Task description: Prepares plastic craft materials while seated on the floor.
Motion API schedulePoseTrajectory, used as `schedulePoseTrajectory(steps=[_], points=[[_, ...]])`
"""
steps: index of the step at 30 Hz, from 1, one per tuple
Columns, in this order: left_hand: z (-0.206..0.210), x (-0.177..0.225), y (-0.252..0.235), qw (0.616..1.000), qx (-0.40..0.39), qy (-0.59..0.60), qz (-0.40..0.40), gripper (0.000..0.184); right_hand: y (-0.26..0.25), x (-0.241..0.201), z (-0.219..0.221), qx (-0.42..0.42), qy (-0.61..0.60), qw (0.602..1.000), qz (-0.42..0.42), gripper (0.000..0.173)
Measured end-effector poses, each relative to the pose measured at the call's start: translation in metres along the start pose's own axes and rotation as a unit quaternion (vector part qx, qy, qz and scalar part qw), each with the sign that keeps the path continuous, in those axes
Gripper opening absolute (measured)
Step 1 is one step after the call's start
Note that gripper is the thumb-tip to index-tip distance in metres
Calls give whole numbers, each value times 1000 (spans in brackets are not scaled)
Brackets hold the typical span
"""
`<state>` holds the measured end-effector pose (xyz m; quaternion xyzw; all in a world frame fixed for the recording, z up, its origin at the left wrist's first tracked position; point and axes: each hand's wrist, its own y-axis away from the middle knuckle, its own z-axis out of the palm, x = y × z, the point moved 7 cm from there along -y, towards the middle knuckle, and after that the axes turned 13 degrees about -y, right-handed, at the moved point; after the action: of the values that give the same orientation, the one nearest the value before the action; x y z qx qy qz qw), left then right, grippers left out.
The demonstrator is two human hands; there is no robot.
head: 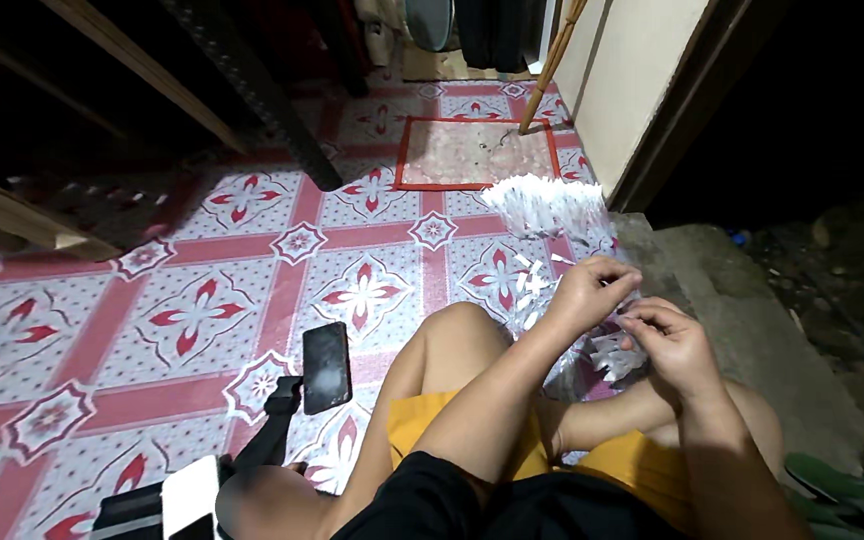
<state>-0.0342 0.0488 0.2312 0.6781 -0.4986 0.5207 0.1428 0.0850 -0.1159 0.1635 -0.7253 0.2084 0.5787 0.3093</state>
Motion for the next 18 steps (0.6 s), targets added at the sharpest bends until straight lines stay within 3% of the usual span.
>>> schedulePoseTrajectory(steps=[4,8,11,13,18], points=[[-14,4,-1,1000,9,16,-12,23,-1,11,3,-9,14,1000,2,7],[-16,2,-1,994,-29,97,-35,49,-1,13,0,25,-9,1000,3,9],[-12,-4,-2,985,-36,145,-91,33,-2,8,-3,39,-30,999,-10,10],[-11,-4,-3,988,-29,108,-103,22,-3,4,-4,43,-40,998,-18,10],[-5,0,-2,994,-24,71,-79,25,-3,-1,0,41,-56,997,-18,9]])
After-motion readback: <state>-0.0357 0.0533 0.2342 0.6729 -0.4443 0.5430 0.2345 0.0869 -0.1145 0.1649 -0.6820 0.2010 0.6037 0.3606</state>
